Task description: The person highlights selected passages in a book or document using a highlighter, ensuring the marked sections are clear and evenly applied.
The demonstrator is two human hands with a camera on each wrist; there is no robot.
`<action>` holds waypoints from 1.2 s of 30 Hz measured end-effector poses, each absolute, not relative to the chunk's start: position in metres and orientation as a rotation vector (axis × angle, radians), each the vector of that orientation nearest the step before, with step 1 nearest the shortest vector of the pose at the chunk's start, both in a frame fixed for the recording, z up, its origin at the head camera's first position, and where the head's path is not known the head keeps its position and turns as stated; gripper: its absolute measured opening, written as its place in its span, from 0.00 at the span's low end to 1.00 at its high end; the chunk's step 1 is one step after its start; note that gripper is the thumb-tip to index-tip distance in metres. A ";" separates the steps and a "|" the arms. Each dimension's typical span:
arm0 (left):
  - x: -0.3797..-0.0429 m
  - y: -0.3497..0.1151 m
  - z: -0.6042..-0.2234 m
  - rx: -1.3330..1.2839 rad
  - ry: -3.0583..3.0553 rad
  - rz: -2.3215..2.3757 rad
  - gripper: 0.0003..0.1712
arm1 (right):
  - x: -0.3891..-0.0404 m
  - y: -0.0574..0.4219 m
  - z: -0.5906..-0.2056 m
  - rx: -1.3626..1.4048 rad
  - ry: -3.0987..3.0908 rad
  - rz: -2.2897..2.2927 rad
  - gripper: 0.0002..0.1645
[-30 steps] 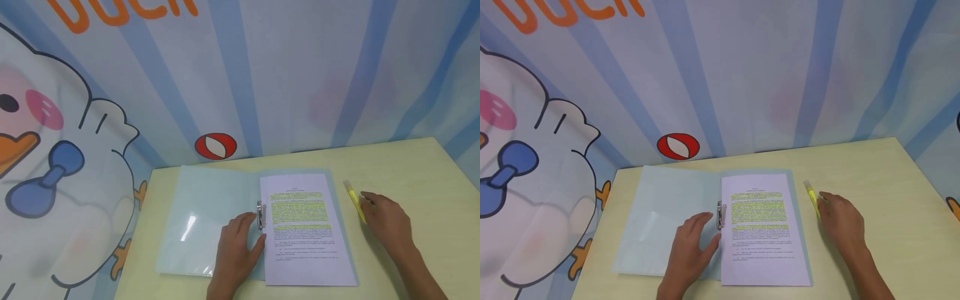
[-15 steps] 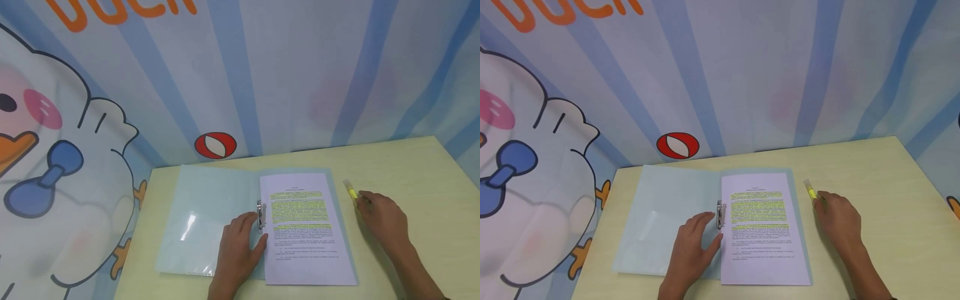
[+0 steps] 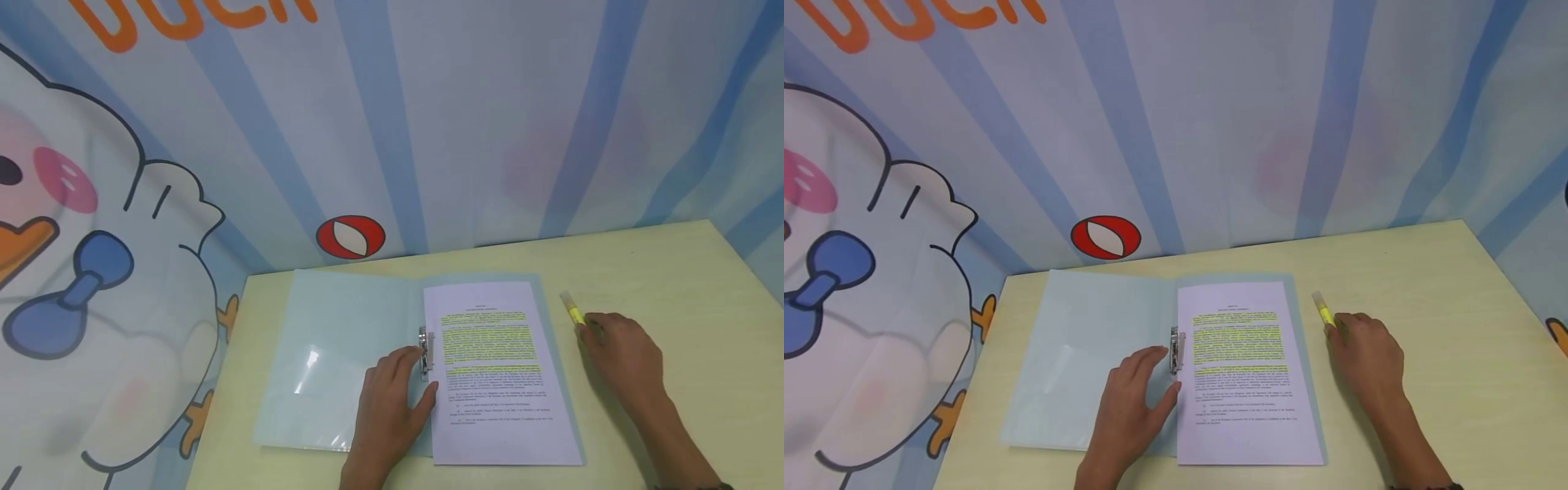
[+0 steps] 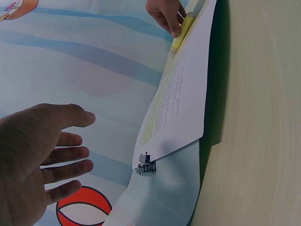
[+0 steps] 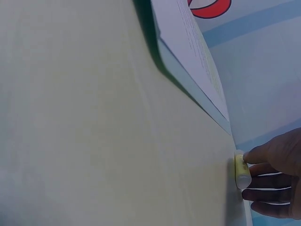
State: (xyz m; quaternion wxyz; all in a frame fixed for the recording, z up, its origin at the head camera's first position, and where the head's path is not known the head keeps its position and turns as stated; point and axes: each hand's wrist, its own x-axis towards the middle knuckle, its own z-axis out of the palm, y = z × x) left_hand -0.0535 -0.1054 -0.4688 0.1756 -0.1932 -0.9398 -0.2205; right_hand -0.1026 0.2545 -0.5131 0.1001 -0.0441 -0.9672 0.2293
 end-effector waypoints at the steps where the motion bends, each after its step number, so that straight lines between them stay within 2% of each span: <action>1: -0.053 -0.106 -0.469 -0.549 -2.661 -0.626 0.29 | -0.103 0.254 -0.513 -0.136 -2.859 0.671 0.22; 36: -0.058 -0.100 -0.476 -0.589 -2.638 -0.647 0.27 | -0.104 0.243 -0.517 -0.182 -2.824 0.662 0.18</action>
